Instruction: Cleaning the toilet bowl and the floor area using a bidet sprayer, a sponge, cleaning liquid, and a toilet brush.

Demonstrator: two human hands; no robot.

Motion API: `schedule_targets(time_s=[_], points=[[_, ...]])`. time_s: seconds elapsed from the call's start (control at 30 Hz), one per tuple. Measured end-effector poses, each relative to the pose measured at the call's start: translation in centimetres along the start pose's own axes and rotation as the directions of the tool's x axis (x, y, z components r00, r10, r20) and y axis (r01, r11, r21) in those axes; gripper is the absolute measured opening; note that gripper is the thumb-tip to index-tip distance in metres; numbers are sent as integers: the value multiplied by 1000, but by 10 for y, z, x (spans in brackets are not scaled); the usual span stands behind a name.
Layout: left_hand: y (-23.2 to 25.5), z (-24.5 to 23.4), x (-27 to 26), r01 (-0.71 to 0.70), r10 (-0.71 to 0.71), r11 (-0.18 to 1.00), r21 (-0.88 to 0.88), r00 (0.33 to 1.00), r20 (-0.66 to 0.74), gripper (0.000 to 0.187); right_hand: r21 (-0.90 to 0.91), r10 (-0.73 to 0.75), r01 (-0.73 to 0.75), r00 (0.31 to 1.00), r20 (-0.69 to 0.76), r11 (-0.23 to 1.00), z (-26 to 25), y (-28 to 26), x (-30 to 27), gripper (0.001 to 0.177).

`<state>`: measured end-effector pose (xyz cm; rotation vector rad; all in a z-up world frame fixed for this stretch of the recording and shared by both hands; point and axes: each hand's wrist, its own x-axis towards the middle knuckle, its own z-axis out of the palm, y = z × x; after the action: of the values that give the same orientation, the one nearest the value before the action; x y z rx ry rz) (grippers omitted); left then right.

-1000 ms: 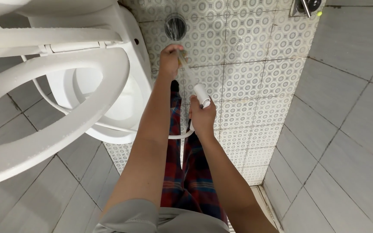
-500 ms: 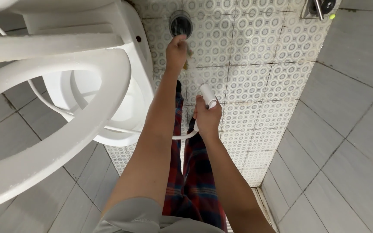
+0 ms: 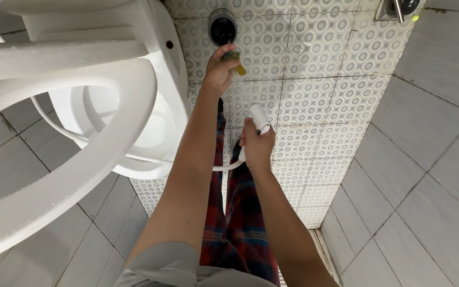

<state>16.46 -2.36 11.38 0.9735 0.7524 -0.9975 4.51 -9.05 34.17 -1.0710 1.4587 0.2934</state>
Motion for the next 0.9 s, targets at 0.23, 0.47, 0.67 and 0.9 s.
schedule_targets(time_s=[0.23,0.47,0.67,0.9], points=[[-34,-20,16,-194,246,922,335,962,-119,24,103,22,-23,1000,11,994,1,2,8,15],[-17,-6,15,-125,193,942,311,961,-197,25,68,7,-8,1000,24,998,3,0,11,19],[-49,-32,44,-285,321,922,263,942,-104,23,33,0,-2,999,40,999,5,0,7,18],[-5,8,-2,28,-10,997,79,978,-210,39,7,-28,28,999,39,1000,4,-4,3,19]])
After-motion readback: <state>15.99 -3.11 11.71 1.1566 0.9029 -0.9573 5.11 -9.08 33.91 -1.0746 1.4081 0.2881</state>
